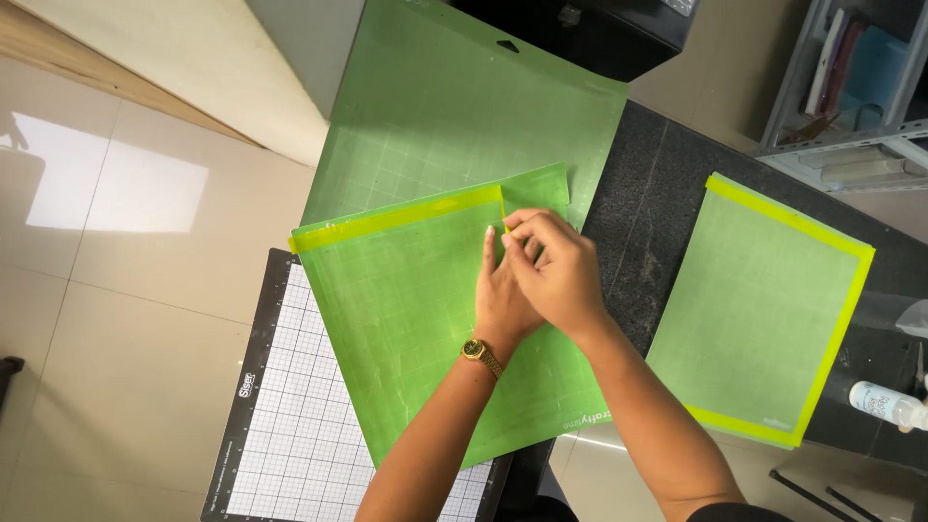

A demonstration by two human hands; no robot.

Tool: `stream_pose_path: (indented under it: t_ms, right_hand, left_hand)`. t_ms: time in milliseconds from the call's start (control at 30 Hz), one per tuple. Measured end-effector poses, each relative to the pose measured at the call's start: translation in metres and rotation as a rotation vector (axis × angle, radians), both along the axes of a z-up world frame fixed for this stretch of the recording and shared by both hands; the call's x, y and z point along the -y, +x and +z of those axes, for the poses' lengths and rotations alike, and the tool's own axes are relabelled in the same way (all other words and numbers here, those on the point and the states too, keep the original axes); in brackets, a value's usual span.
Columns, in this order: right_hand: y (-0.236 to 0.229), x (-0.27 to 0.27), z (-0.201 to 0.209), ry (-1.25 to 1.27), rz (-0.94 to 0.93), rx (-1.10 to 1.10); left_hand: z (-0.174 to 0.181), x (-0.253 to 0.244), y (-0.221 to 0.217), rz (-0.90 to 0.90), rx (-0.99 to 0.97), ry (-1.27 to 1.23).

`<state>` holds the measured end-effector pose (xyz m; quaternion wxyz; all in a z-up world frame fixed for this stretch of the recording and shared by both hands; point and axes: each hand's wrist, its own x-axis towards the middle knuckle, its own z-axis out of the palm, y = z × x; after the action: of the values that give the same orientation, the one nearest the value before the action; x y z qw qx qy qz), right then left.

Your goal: Applying yellow adhesive tape to the edges of green cutting mats on a workshop table.

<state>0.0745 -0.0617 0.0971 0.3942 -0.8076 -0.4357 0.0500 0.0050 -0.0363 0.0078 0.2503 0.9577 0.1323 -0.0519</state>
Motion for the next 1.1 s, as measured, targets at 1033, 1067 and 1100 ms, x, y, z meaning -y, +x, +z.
stream_pose_path:
  t_ms: [1033, 1067, 1100]
  right_hand:
    - [-0.004, -0.057, 0.071, 0.154, 0.149, -0.645]
    - [-0.003, -0.057, 0.062, 0.203, 0.127, -0.660]
    - [-0.001, -0.057, 0.054, 0.252, 0.105, -0.676]
  left_hand:
    - [0.020, -0.047, -0.047, 0.472, 0.997, -0.789]
    - [0.007, -0.047, -0.046, 0.585, 1.040, -0.956]
    - [-0.006, -0.047, -0.046, 0.699, 1.077, -1.124]
